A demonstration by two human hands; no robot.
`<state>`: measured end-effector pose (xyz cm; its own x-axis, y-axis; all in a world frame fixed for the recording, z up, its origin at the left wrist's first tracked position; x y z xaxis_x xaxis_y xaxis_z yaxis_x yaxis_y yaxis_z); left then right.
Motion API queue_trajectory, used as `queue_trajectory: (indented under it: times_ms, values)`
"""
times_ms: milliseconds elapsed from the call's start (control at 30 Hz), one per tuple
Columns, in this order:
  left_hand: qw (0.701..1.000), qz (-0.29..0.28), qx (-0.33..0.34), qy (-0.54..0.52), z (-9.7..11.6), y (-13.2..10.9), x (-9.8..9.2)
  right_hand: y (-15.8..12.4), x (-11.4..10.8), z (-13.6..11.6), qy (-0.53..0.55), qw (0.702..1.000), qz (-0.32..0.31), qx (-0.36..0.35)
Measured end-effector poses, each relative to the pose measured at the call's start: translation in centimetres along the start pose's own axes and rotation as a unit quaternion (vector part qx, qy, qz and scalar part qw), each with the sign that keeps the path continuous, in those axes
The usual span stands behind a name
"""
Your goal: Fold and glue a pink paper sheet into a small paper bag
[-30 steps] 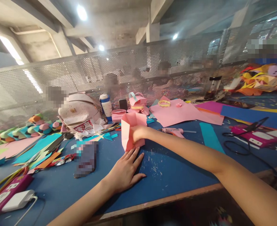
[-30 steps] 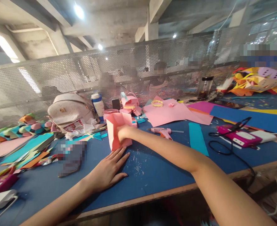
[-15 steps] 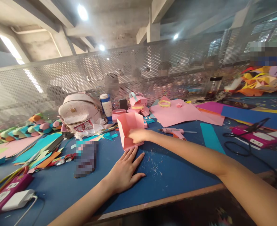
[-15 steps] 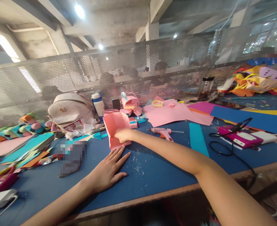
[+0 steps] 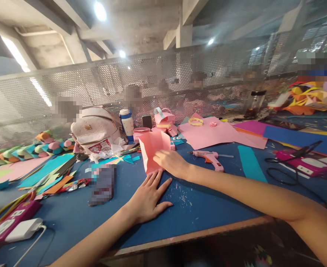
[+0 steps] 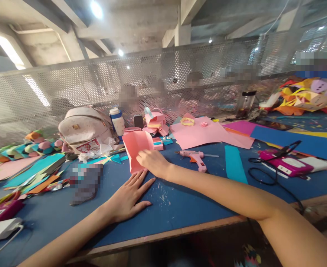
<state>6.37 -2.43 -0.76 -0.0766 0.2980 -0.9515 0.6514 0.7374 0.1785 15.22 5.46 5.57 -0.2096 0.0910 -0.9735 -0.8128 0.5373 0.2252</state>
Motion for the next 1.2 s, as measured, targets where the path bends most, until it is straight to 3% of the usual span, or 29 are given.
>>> queue_trajectory:
  times_ms: [133, 367, 733, 933, 1067, 1200]
  values:
    - [1.000, 0.012, 0.000, -0.001, 0.0, 0.1, -0.1, -1.9, 1.8, -0.3, 0.001, 0.999, -0.030, -0.023]
    - [1.000, 0.009, 0.006, -0.007, -0.2, 0.2, 0.1, -4.7, 4.0, -0.1, 0.009, 1.000, -0.024, -0.006]
    - [0.999, 0.001, 0.034, -0.011, -0.9, 0.5, 0.1, -4.8, 4.7, 0.3, 0.019, 0.998, -0.051, 0.021]
    - [0.999, -0.007, 0.028, -0.040, -1.3, 0.5, -0.1, -3.2, 2.5, -0.8, 0.011, 0.997, -0.052, 0.063]
    - [0.999, -0.002, 0.030, -0.042, -1.1, 0.5, -0.6, -0.3, 0.7, -1.9, -0.001, 0.996, -0.031, 0.086]
    - [0.998, 0.004, 0.034, -0.046, -1.0, 0.1, -0.6, 3.1, 0.9, -1.3, -0.003, 0.992, -0.061, 0.107]
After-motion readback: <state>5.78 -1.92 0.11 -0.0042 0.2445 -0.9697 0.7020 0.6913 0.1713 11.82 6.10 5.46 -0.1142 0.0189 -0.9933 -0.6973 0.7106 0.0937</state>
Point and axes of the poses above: each hand's wrist, its own y-axis towards the middle knuckle, its own x-axis out of the palm, z = x × y, the point moved 5 cm from there along y, towards the middle knuckle, and after that the axes turned 15 degrees about y, right-handed, at the moved point
